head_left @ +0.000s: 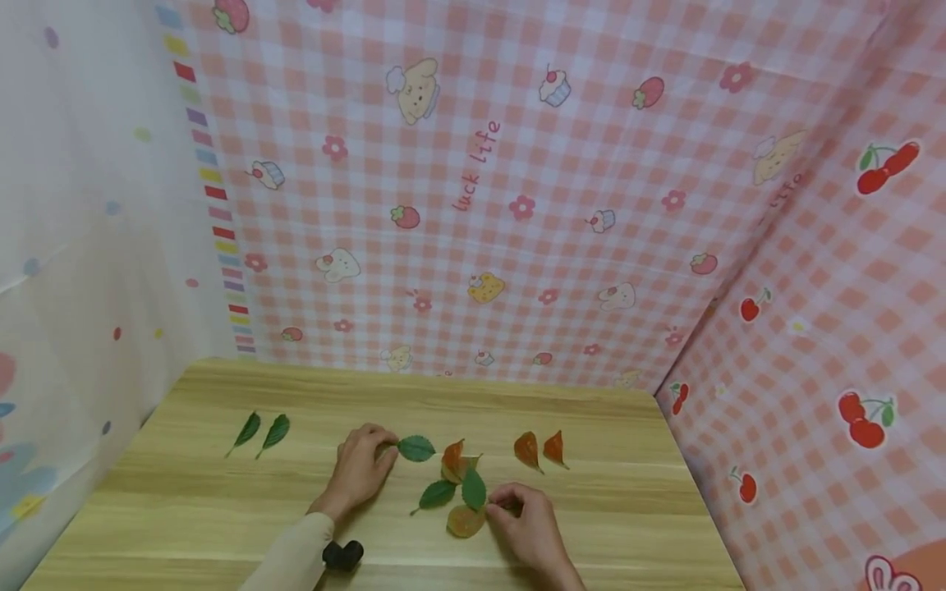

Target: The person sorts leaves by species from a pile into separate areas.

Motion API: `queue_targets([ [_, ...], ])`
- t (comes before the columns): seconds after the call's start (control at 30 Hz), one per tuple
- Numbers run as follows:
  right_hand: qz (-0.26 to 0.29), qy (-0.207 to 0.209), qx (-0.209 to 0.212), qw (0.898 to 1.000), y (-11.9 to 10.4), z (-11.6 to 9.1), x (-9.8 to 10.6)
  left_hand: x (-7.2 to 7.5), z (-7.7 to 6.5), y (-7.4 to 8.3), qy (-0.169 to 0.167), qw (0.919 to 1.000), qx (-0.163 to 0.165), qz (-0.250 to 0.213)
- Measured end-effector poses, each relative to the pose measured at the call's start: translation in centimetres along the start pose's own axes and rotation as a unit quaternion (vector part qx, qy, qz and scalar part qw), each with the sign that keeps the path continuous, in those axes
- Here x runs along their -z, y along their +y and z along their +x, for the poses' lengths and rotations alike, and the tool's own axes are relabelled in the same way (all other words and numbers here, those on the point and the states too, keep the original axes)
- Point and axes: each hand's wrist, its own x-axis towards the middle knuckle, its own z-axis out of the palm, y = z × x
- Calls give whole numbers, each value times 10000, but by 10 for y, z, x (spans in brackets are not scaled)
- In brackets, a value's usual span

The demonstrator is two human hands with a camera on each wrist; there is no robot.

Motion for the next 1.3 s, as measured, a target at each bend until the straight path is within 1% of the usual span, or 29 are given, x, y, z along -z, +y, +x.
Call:
queue_targets([
  [0.13, -47, -56, -128, 9999, 0, 1, 1, -1, -1, -1, 194, 9997, -116, -7],
  [0.3, -20, -120, -123, 9998, -1, 0, 2, -2, -2, -4, 319, 9992, -225, 17],
  [0.57, 52, -274, -120, 9995, 1, -1, 2, 1, -6, -4, 274, 9993, -257, -29],
  [0.7, 43, -297, -118, 9995, 1, -2, 3, 4, -11, -3, 275, 9991, -315, -98],
  [0.8, 4, -302, -115, 9995, 1, -2, 3, 9, -16, -3, 259, 9990, -286, -221],
  [0.87, -7, -310, -111, 9995, 0, -2, 3, 13, -18, -4, 209, 9991, -227, -297],
  [0.97, -30, -313, -104, 9995, 0, -2, 2, 19, -22, -7, 79, 9996, -119, -232],
  [1.1, -84, -305, -91, 9995, -1, -3, 2, 30, -26, -8, -342, 9994, 30, -42],
  [1.2, -105, -307, -82, 9994, -2, -3, 3, 38, -29, -9, -590, 9982, 36, 64],
  [1.3, -131, -295, -64, 9995, -3, -3, 2, 44, -32, -10, -640, 9978, 59, 163],
])
